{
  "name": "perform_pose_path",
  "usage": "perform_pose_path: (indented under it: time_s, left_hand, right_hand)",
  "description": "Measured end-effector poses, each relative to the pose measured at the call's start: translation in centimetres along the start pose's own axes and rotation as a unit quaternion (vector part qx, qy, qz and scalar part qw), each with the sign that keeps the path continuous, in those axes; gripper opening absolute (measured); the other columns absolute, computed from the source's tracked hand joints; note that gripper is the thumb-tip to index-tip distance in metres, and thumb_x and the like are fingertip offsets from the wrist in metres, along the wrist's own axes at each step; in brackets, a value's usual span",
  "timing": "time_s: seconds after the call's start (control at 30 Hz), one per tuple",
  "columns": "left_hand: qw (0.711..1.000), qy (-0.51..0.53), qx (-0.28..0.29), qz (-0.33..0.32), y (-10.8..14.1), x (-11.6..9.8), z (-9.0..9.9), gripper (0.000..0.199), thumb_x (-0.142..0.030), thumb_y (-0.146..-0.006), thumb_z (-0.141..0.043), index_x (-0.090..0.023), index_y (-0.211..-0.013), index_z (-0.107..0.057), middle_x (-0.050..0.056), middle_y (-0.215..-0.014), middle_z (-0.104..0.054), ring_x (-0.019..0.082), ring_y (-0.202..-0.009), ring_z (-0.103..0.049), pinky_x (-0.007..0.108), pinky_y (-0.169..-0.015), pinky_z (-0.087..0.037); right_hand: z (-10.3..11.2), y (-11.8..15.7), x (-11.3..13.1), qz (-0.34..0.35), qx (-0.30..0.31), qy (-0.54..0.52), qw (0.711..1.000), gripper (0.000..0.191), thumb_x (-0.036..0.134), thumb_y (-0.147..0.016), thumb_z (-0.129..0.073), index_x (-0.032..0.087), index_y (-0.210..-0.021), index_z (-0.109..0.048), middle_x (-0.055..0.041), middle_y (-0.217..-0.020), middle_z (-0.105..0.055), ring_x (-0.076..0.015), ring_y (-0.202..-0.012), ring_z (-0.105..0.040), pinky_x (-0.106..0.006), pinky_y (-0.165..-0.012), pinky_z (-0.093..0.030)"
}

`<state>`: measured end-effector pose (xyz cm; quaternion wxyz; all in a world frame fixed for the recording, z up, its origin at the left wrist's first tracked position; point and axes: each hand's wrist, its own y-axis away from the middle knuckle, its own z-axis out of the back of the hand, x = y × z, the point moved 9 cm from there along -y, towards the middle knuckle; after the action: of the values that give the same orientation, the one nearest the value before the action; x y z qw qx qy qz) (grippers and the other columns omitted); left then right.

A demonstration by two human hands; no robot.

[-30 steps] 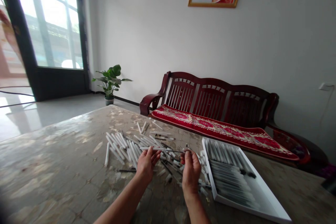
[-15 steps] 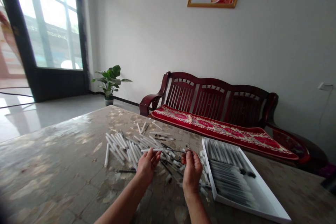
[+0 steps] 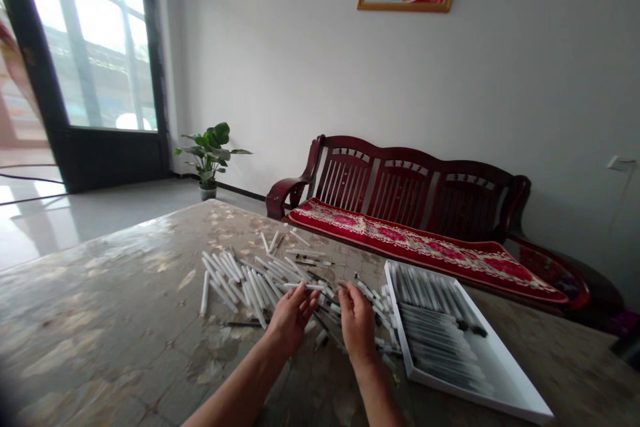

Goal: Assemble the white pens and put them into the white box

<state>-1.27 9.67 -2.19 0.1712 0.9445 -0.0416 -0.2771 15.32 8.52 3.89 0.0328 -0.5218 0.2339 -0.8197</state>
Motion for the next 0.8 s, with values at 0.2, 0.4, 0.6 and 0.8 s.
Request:
perform_pose_path:
  time_s: [0.2,0.4,0.6,0.8]
  left_hand:
    - [0.999,0.01,-0.031,-0.011,-0.5,-0.6,0.7,0.015,-0.011,-0.091,-0.057,-0.015,-0.077,-0.053,0.005,-0.07,-0.069,0.012,-0.061,-0.071,0.016,-0.053,-0.056]
    - [1.0,-0.005,-0.021,-0.009,-0.5,0.1,0.5,0.014,-0.012,-0.09,-0.06,-0.015,-0.078,-0.053,0.004,-0.069,-0.069,0.011,-0.059,-0.07,0.016,-0.051,-0.056]
    - [1.0,-0.015,-0.025,-0.01,-0.4,-0.1,0.4,0.014,-0.012,-0.091,-0.058,-0.014,-0.078,-0.053,0.004,-0.067,-0.068,0.01,-0.057,-0.069,0.015,-0.05,-0.055]
    - [1.0,-0.022,-0.018,-0.014,-0.1,-0.1,0.3,0.014,-0.012,-0.091,-0.057,-0.014,-0.078,-0.053,0.004,-0.067,-0.068,0.01,-0.058,-0.069,0.016,-0.051,-0.055]
  right_hand:
    - [0.4,-1.5,-1.9,0.033,0.061,0.326,0.943,0.038,0.017,-0.089,-0.041,0.019,-0.111,-0.072,-0.0086,-0.113,-0.069,-0.0234,-0.108,-0.059,-0.032,-0.097,-0.043]
    - [-2.1,-1.2,-1.1,0.062,0.146,0.453,0.877,0.04,0.014,-0.093,-0.04,0.025,-0.117,-0.07,-0.0058,-0.111,-0.07,-0.0239,-0.103,-0.057,-0.031,-0.092,-0.041]
    - [-2.2,-1.3,-1.1,0.062,0.151,0.467,0.869,0.023,0.015,-0.087,-0.055,0.022,-0.097,-0.075,-0.006,-0.1,-0.072,-0.0251,-0.101,-0.058,-0.031,-0.088,-0.041]
    - [-1.6,-1.3,-0.9,0.059,0.095,0.399,0.91,0.013,0.011,-0.078,-0.061,0.02,-0.082,-0.069,-0.0069,-0.089,-0.073,-0.0265,-0.094,-0.063,-0.033,-0.082,-0.044]
